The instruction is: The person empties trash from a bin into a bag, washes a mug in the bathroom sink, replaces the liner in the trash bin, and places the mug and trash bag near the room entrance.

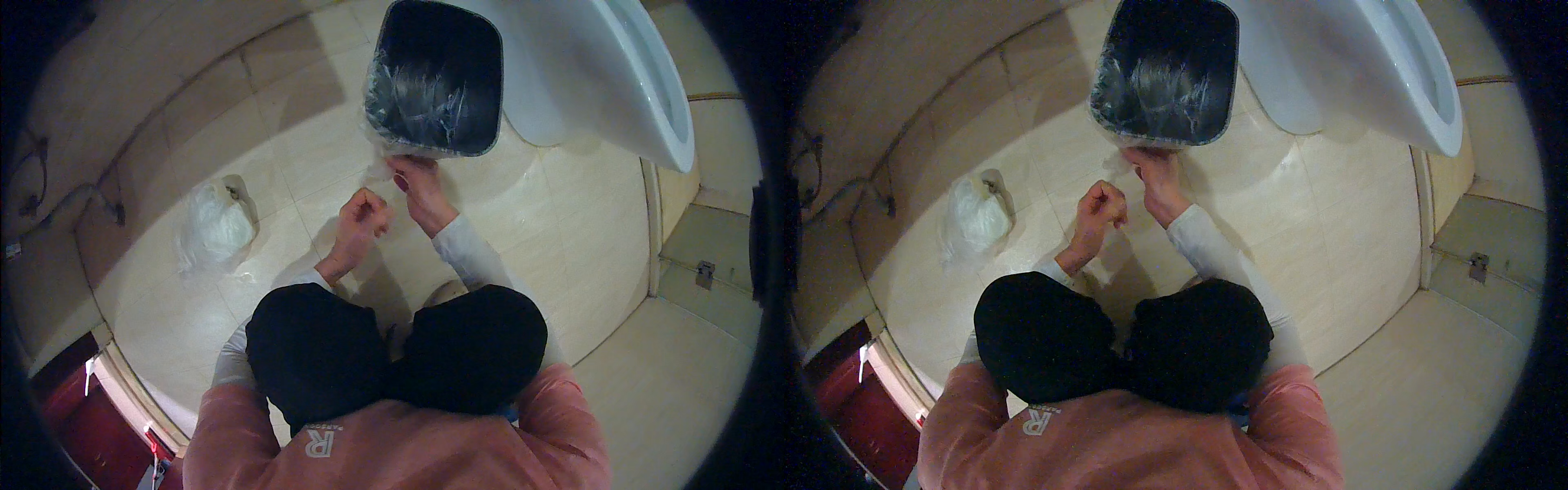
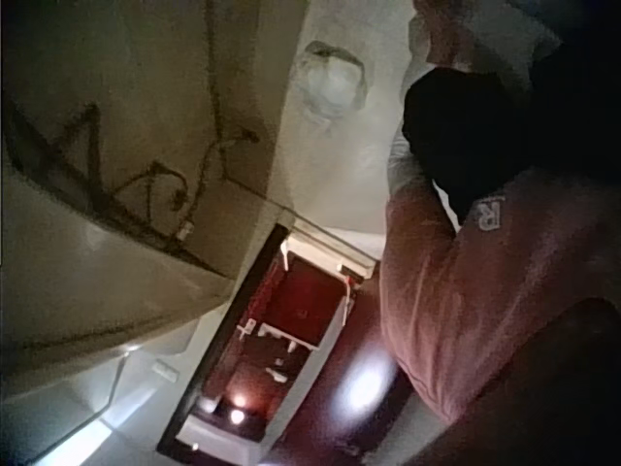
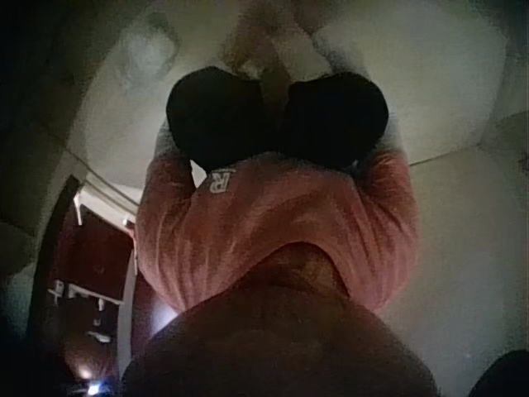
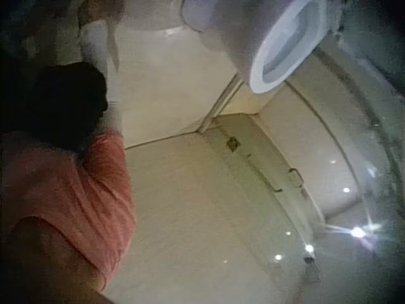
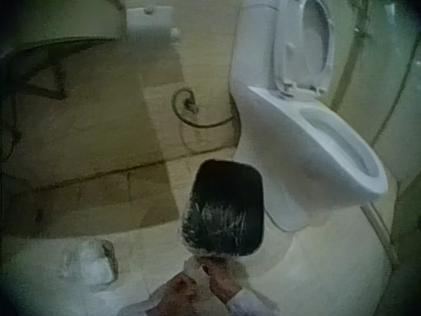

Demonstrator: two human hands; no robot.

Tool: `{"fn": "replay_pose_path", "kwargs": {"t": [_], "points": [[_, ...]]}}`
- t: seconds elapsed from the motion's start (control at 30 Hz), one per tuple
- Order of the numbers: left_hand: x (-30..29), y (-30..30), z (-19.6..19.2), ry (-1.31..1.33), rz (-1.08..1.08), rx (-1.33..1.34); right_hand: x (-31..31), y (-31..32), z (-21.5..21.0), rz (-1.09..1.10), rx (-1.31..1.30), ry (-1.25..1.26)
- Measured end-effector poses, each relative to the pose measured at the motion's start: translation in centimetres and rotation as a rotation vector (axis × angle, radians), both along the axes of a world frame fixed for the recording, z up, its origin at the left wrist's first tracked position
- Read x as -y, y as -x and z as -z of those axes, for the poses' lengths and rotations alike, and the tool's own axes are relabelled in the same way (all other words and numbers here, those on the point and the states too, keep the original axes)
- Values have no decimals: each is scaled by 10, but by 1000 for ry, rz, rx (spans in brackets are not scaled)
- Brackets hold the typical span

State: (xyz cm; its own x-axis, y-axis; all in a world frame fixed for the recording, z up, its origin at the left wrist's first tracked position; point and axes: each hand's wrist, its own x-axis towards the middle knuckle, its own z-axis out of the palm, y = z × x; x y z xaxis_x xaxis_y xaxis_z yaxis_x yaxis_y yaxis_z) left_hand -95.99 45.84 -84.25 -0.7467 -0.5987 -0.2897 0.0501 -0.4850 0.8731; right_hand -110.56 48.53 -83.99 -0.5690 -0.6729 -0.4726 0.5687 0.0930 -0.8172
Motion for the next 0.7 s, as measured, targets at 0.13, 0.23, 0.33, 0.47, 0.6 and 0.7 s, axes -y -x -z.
{"fn": "replay_pose_path", "kwargs": {"t": [0.13, 0.23, 0.33, 0.47, 0.6, 0.7], "points": [[24, 18, -25, 1283, -47, 120, -1, 3, 4, -16, 165, -23], [40, 25, -10, 1528, -123, 130, -2, -3, -4, -25, 276, 80], [44, 31, -6, 1417, -164, 180, -3, 1, -7, -3, 322, 11], [44, 34, -5, 1248, -191, 221, -4, 3, -14, -57, 303, -68], [36, 38, -5, 324, -109, 297, -26, 6, -25, -71, 301, -78], [37, 46, -12, -8, -49, 250, -32, 10, -31, -7, 285, -110]]}}
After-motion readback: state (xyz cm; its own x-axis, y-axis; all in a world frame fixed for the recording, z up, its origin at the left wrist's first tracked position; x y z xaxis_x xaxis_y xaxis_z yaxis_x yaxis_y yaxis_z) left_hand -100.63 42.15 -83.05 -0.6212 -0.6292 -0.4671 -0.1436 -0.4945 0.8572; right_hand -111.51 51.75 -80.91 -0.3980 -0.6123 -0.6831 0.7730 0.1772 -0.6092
